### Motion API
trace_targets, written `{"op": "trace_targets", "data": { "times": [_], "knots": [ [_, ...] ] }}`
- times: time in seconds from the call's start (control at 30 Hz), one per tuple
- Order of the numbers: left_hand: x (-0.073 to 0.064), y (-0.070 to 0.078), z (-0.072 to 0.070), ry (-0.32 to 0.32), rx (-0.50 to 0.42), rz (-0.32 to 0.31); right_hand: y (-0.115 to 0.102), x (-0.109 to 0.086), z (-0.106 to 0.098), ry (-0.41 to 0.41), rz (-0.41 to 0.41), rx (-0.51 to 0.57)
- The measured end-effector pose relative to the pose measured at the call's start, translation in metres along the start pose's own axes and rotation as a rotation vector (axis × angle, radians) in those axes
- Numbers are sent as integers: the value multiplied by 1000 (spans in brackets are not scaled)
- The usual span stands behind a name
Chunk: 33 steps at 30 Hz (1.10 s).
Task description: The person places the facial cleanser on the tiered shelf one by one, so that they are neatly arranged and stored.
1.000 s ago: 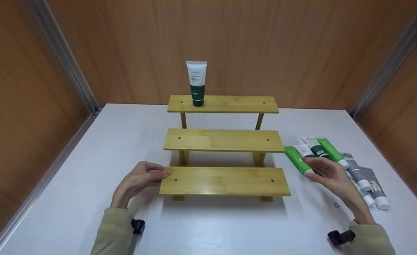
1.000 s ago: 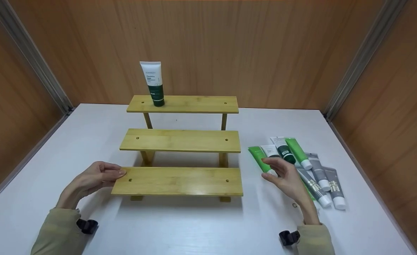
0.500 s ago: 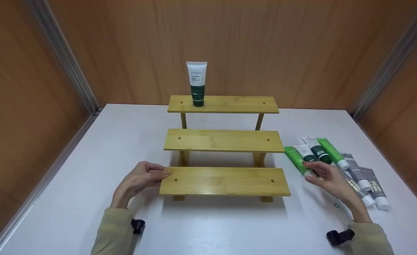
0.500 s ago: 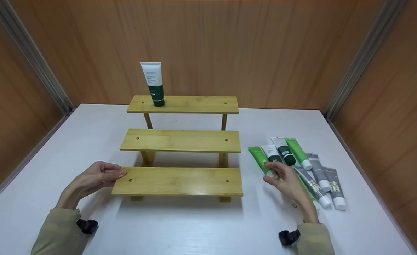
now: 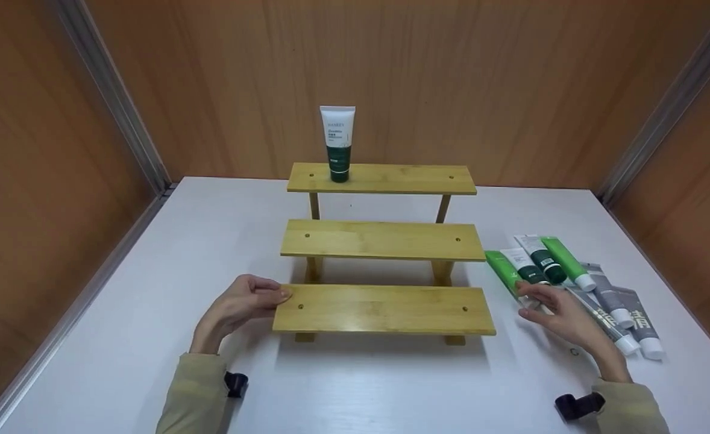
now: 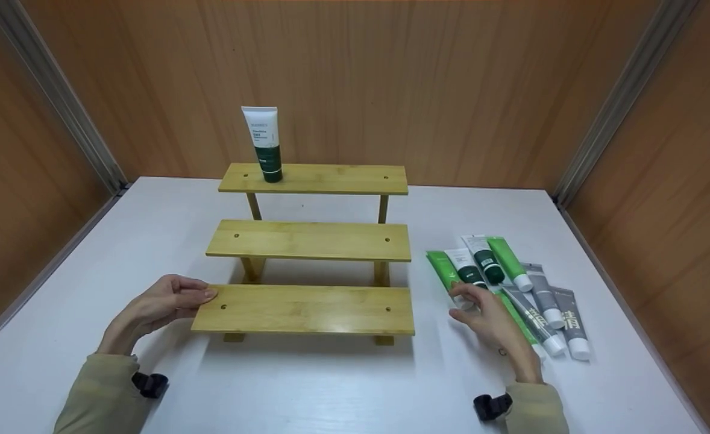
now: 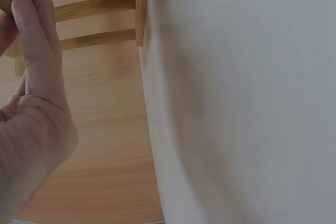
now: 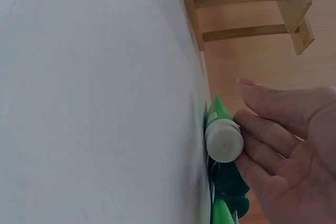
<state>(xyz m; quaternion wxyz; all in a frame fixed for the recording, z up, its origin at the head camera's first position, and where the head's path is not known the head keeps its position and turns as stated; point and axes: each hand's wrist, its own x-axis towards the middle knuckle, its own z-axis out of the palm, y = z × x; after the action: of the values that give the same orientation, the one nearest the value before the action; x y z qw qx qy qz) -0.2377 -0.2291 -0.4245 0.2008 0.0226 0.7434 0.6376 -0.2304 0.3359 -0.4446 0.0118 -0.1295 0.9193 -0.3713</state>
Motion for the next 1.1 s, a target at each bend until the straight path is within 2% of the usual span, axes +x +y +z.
{"op": "trace_targets", "data": {
  "times": [0.23, 0.5, 0.8, 0.9, 1.1],
  "knots": [
    [-1, 0, 0, -9, -17, 8, -4, 0, -1, -3, 24, -49],
    [0, 0, 1, 1, -4, -6, -8, -1, -1, 78, 52, -100],
    [0, 0, 0, -5, 2, 0, -10, -1, -2, 124, 182, -135],
    [0, 0, 0, -1, -1, -2, -9, -1, 0, 162, 170, -154],
    [-1, 0, 0, -9, -5, 8, -6, 2, 3, 228, 87, -155]
  ]
}}
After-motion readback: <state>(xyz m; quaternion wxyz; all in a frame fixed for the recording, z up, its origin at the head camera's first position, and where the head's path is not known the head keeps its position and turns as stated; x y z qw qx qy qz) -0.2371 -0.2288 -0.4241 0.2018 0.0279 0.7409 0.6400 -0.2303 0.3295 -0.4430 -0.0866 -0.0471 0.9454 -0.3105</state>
